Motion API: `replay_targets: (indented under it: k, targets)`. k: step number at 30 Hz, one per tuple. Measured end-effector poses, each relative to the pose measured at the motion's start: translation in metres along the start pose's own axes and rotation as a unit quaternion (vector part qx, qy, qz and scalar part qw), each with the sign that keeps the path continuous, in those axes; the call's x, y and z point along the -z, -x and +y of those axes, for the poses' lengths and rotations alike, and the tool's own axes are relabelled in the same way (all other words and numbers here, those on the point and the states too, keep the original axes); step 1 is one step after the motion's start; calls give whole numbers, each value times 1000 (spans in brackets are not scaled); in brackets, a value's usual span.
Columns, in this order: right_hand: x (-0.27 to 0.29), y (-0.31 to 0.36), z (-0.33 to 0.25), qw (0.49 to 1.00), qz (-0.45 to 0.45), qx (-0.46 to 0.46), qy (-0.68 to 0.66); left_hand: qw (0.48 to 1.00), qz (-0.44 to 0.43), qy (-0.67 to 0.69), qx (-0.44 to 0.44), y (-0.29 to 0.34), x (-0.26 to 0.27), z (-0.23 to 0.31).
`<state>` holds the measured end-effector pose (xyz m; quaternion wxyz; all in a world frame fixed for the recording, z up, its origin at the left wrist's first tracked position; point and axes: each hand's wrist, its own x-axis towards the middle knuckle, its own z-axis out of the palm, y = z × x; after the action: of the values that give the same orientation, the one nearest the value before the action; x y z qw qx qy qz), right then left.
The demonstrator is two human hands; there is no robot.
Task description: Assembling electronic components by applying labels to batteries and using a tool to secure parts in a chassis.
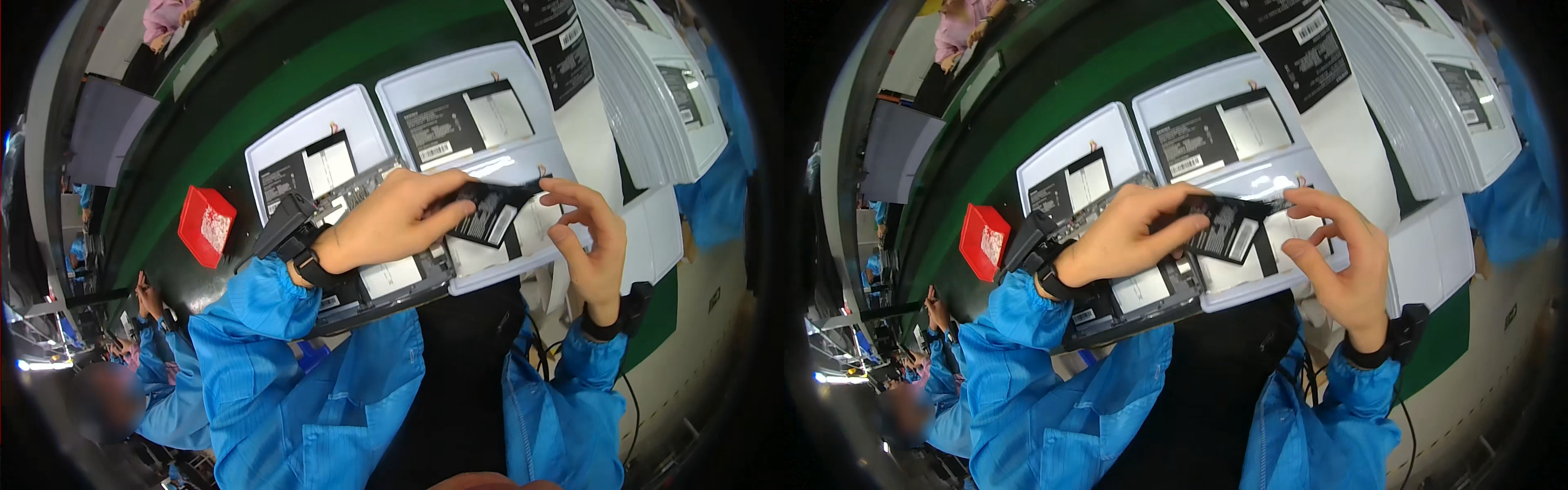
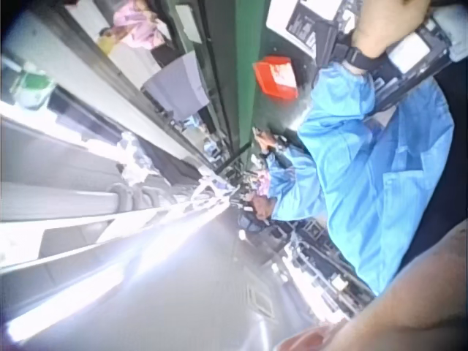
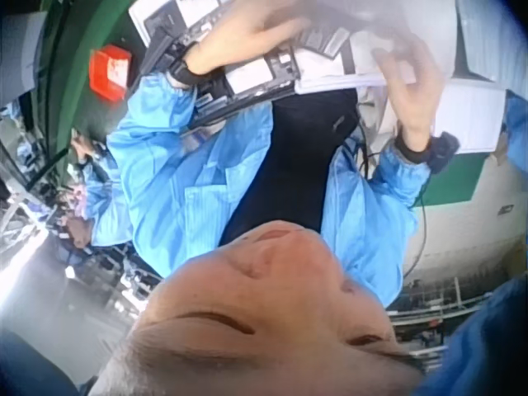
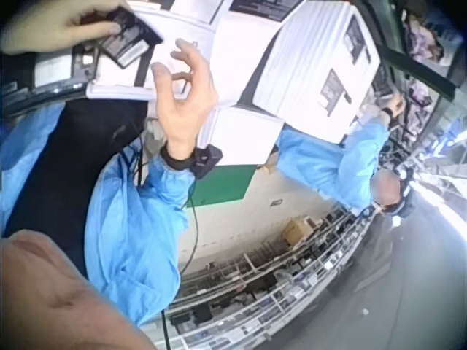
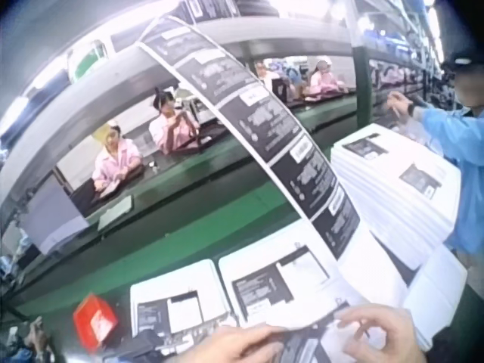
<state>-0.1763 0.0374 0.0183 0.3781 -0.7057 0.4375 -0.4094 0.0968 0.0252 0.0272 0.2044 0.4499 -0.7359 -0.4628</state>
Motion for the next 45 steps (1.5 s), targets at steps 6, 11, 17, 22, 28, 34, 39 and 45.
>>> replay_targets:
  k: [6,11,17,22,28,34,39,45]
  targets:
    - [-8,-3,-2,976,-95,52,187,983,-16,-96,-155,1,-21,-14]
    - [-16,18,13,987,-67,-91,116,962,-22,-249,-108,18,-19,-22]
    - [-30,27,24,961,-5,-274,-50,934,-6,-248,-258,37,-21,-52]
    - [-41,26,28,947,-34,-313,-59,921,27,-244,-302,42,-23,-58]
    - [-51,22,28,957,-39,-285,-24,901,70,-252,-346,46,-25,-64]
    - [-54,20,28,955,-41,-292,-19,862,88,-300,-399,50,-20,-64]
    - [-54,19,25,951,-46,-307,-15,863,77,-300,-400,50,-23,-61]
    - [-52,17,23,954,-48,-296,2,894,35,-299,-331,37,-28,-45]
